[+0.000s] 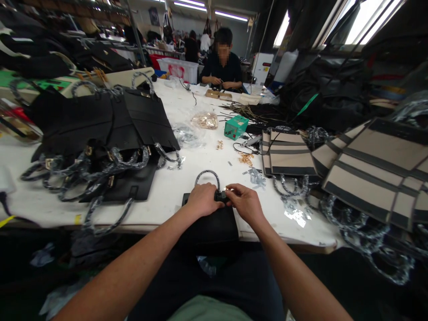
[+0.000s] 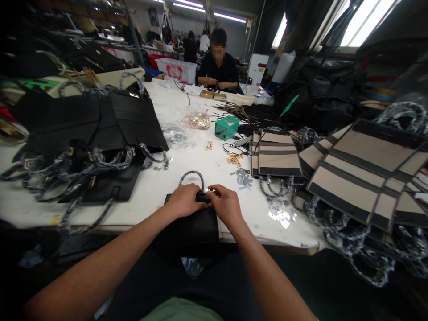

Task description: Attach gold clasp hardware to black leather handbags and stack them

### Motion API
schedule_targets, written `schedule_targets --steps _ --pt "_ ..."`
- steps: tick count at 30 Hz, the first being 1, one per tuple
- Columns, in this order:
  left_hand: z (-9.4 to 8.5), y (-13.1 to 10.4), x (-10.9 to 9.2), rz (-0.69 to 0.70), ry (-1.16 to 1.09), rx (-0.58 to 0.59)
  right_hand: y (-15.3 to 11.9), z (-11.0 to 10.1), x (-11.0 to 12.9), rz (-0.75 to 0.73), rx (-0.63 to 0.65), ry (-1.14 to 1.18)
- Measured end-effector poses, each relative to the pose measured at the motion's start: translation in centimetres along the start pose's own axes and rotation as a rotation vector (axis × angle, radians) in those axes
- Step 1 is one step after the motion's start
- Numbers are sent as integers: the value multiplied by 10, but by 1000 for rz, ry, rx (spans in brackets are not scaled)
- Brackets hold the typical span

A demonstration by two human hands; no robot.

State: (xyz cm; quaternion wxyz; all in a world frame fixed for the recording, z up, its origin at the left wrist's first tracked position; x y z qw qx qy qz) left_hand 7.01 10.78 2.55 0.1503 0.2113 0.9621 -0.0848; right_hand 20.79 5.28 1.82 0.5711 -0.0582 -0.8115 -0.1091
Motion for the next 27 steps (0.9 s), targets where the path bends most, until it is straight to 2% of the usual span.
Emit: schedule_targets --steps 3,7,10,17,22,27 --pt "2 0 4 -7 -8 -4 6 2 13 -61 58 -81" --pt "5 3 9 -8 -53 39 5 -11 18 -68 120 -253" --pt "5 7 12 2 -83 92 3 -15 11 -47 138 -243" --pt "4 12 15 11 -95 178 4 -9 -16 2 113 -116" --pt "9 16 16 1 -74 175 7 -12 1 -30 112 -272" --pt "13 17 18 -7 -57 153 2 2 10 41 116 -226"
Point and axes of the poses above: each hand's wrist, its own y-axis towards the middle knuckle, its own z-axis out of the palm, x = y × z, the point moved 7 cm from there along y, towards the middle knuckle, and after that the axes turned 8 degrees about -z, right-handed, at the moved point
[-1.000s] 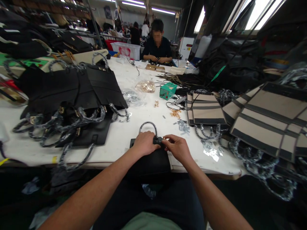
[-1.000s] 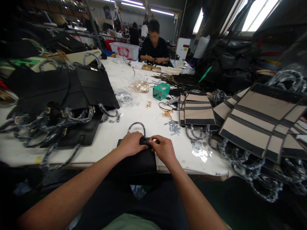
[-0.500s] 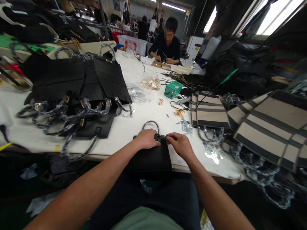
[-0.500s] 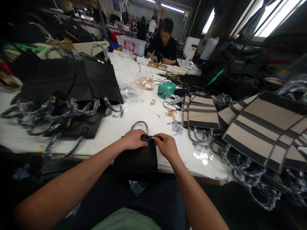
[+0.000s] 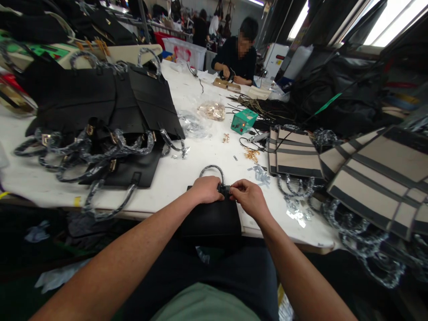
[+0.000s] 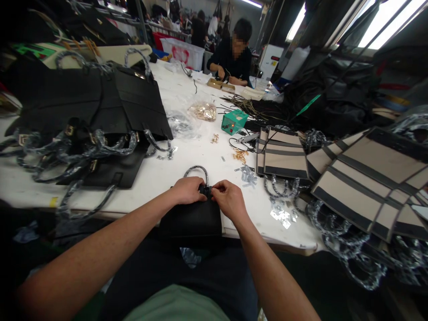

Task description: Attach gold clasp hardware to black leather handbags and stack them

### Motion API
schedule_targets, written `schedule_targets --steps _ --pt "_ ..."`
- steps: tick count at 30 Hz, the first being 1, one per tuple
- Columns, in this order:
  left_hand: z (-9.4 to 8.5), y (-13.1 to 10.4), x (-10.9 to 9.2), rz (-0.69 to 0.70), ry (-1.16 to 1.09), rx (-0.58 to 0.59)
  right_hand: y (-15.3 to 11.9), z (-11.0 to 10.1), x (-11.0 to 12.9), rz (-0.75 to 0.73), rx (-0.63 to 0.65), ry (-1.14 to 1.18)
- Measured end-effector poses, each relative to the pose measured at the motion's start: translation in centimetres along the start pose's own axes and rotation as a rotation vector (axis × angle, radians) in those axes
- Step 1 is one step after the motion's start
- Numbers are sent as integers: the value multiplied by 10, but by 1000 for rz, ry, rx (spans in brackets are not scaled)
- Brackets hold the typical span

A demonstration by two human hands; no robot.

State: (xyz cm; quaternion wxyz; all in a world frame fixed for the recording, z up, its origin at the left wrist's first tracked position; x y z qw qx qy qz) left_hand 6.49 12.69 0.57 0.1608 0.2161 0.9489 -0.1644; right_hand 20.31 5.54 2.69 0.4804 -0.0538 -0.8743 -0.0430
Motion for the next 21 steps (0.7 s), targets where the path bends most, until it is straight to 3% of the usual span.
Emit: schedule_targets --steps 6,12,21 --pt "0 -3 0 14 -5 -17 -10 0 4 -119 -69 -358" --pt "0 -4 0 28 -1 -18 -13 -1 -7 -98 -31 -291" --pt "3 -2 2 31 4 -9 -14 3 0 -60 -34 -433"
Point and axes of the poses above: each hand's wrist, its own y-axis towards the middle knuckle, its own z-axis out of the palm, x = y × z, the point moved 7 cm from there along y, towards the middle knuckle, and after that the axes turned 8 degrees about -z, right-handed, at the moved point
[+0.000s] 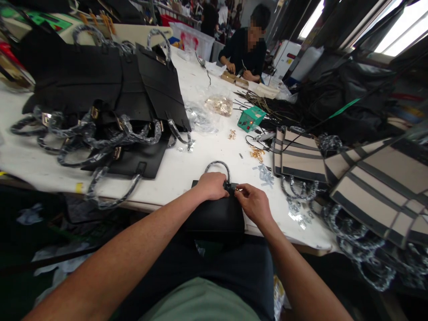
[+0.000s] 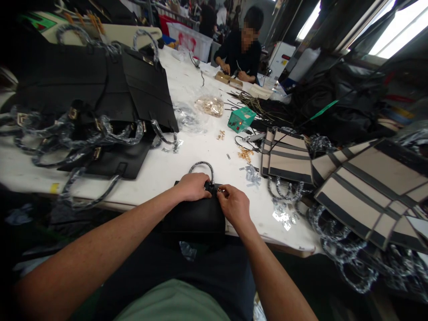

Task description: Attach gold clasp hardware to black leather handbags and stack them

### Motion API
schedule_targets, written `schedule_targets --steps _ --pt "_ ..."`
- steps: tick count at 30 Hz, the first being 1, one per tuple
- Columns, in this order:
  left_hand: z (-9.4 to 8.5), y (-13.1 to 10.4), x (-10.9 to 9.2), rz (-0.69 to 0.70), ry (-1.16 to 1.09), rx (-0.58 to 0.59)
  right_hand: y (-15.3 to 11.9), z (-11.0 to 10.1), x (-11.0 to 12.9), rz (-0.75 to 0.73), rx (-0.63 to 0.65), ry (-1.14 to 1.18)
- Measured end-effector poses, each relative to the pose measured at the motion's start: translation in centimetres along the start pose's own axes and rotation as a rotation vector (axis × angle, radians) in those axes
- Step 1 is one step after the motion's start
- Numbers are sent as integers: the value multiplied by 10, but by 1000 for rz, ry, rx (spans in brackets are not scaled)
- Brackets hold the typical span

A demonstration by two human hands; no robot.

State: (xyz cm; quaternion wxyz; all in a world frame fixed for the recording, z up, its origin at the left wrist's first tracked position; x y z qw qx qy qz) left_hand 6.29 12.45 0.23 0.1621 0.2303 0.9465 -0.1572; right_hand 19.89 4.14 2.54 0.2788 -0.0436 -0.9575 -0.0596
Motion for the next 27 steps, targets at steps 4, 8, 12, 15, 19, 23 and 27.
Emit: schedule_targets --steps 4,8,12,15,19,23,27 --pt "0 0 0 10 -9 -14 -4 6 -9 59 42 121" --pt "2 0 1 15 -18 -18 -5 11 -15 93 45 223" --pt "3 0 1 12 -26 -21 -1 9 -7 42 31 43" --pt "2 -1 1 7 -30 -31 4 7 -2 38 63 -53" --pt "2 -2 2 1 -33 -37 10 7 0 36 144 -111" --pt "1 -4 2 2 -38 -38 18 7 3 -11 235 -165" --pt "0 -5 2 3 -45 -49 22 5 5 -32 277 -212"
Point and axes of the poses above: each hand's wrist, its own y-axis towards the middle knuckle, its own z-axis out of the palm, x = y × z, the point moved 7 cm from there along y, towards the middle knuckle, and after that the axes turned 8 degrees about -z, right-handed, at the moved point
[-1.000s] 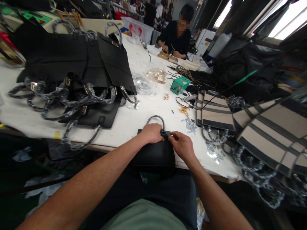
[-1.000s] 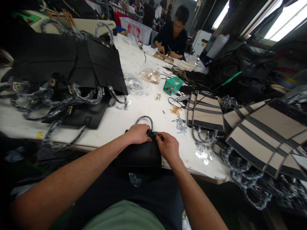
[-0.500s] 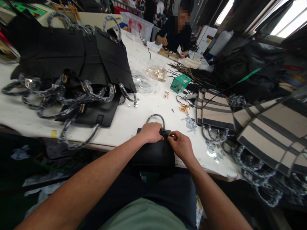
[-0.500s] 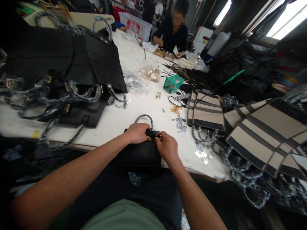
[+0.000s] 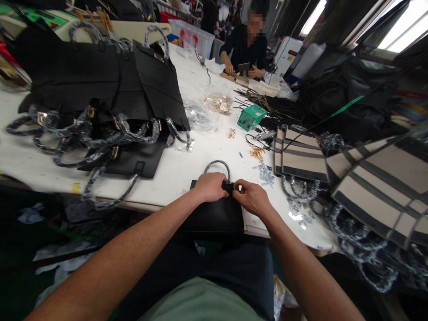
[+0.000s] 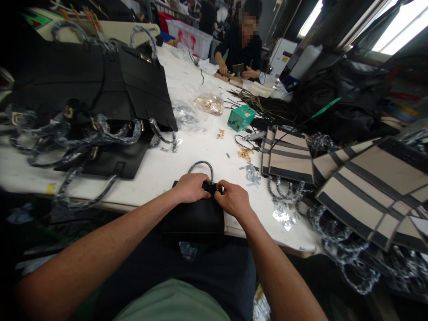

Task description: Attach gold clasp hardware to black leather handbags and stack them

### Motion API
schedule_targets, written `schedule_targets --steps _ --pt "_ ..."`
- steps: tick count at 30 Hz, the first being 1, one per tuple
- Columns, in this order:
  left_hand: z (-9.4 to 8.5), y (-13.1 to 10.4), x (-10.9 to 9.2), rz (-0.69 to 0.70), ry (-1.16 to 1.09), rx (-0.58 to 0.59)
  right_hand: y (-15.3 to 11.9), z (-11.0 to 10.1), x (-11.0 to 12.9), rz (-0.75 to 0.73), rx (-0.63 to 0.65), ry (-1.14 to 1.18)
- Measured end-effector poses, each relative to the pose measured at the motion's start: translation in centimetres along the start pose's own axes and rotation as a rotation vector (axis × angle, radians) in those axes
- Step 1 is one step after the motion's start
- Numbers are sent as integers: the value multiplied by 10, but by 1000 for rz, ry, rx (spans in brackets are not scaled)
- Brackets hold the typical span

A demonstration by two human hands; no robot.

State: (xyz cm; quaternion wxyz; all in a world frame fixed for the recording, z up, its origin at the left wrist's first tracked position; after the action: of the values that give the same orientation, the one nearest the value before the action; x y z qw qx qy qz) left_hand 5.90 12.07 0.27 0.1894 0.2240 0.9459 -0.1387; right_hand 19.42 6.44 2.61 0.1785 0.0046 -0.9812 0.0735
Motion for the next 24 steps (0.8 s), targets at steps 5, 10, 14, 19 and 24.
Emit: schedule_targets --steps 5,10,14,19,24 --pt "-1 -1 -1 8 -12 -15 2 -5 4 -60 50 -63" --pt "-4 -4 -4 22 -17 -23 5 -1 1 -79 62 7" --pt "-8 -8 -7 35 -19 -31 5 7 -7 -10 8 209" --pt "-11 -11 -8 45 -37 -34 6 7 -15 10 -65 269" --pt "-13 -12 -8 89 -18 -65 12 5 -18 -140 -85 308"
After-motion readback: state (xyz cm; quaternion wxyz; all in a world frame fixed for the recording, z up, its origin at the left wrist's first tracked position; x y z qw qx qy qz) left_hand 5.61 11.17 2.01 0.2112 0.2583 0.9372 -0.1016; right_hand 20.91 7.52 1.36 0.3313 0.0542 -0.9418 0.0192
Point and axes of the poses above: each hand's wrist, its own y-axis towards the middle knuckle, its own z-axis out of the palm, x = y × z, the point moved 7 cm from there along y, towards the middle knuckle, and after that the axes turned 8 degrees about -z, right-handed, at the moved point
